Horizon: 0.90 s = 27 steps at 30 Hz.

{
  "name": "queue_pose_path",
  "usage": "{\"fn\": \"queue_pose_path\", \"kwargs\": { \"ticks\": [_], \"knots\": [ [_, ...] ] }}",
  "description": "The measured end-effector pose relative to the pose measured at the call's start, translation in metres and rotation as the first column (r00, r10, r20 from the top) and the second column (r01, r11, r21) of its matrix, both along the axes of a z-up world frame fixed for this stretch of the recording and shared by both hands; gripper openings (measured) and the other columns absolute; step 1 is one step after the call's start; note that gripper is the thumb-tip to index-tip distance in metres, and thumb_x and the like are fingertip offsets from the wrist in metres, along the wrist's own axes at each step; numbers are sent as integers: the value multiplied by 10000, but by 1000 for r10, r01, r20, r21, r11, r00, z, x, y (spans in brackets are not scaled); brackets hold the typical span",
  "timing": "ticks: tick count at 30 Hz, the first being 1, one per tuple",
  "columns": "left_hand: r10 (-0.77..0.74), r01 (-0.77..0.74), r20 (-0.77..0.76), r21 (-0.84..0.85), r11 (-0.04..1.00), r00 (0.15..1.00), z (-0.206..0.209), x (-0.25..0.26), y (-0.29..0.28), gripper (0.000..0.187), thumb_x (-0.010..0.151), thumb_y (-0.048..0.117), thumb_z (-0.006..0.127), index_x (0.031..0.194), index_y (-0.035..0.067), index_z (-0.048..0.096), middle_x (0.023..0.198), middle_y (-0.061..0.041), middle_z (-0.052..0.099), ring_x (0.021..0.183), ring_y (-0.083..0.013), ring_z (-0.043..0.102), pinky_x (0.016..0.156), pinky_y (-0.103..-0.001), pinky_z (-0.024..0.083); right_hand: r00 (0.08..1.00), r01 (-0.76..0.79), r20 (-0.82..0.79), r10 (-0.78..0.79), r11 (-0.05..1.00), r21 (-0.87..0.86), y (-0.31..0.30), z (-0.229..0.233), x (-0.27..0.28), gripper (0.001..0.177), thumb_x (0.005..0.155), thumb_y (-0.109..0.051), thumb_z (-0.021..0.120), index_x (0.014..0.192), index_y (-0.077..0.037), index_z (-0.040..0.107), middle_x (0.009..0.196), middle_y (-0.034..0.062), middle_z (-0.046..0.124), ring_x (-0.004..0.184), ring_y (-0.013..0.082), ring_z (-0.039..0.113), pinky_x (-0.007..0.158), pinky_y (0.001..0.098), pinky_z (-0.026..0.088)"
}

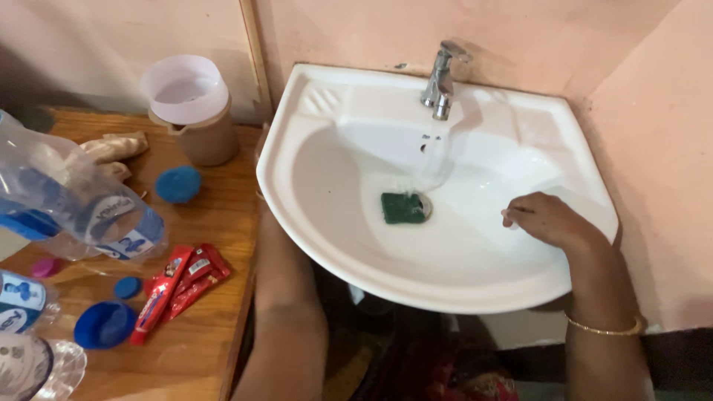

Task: The person cleans a white sink and faucet using a green sponge, scrubbing the interior basin and the metal tap. They also wipe around the pedestal and the top edges of the sink.

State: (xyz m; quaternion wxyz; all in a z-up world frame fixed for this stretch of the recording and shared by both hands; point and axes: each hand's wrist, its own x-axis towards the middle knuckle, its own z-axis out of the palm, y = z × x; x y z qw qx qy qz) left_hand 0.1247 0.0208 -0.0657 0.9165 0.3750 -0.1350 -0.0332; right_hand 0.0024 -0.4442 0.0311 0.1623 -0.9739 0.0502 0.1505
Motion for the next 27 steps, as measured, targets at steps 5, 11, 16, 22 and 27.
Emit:
{"fn": "queue_pose_path", "kwargs": {
  "ticks": [5, 11, 16, 22, 27],
  "knots": [
    [127, -145, -150, -119, 982, 981, -34, -62, -34, 545, 1069, 444, 415, 1457, 64, 469, 1388, -83, 560, 1205, -203, 611, 1020, -329, 547, 999, -35, 16, 35, 999, 4, 0, -1, -2, 323, 949, -327, 597, 1000, -87, 806, 1082, 129, 797, 1061, 304, 703, 972, 409, 524],
    [331, -405, -292, -248, 880, 897, -51, -127, -73, 528, 1069, 437, 398, 1412, 47, 489, 1317, -97, 582, 1132, -219, 659, 952, -335, 616, 991, -117, 56, 118, 993, -29, -1, -2, -4, 329, 958, -337, 598, 1068, -101, 799, 1188, 138, 758, 1150, 302, 675, 1025, 456, 500],
    [504, -594, -324, -322, 738, 801, -55, -157, -111, 517, 1068, 432, 384, 1374, 33, 505, 1259, -108, 600, 1072, -233, 698, 896, -339, 674, 997, -42, 64, 43, 999, -19, 17, 12, -18, 328, 975, -354, 607, 1030, -92, 798, 1127, 165, 750, 1082, 336, 675, 978, 492, 501],
    [593, -650, -314, -115, 752, 742, -21, -199, -157, 551, 1032, 442, 393, 1446, 79, 401, 1281, -104, 577, 1133, -237, 683, 871, -344, 616, 993, -42, 113, 39, 999, 21, 21, 20, -25, 298, 942, -329, 619, 948, -92, 800, 948, 144, 759, 954, 319, 695, 882, 481, 527],
    [31, -369, -606, -442, 818, 795, -8, -240, -236, 853, 936, 738, 347, 1441, 61, 465, 1389, -110, 577, 1209, -256, 605, 1001, -391, 545, 995, 12, 99, -15, 1000, 29, 19, 16, -21, 275, 916, -317, 626, 914, -109, 807, 943, 118, 762, 947, 307, 686, 866, 463, 520]
  ]
}}
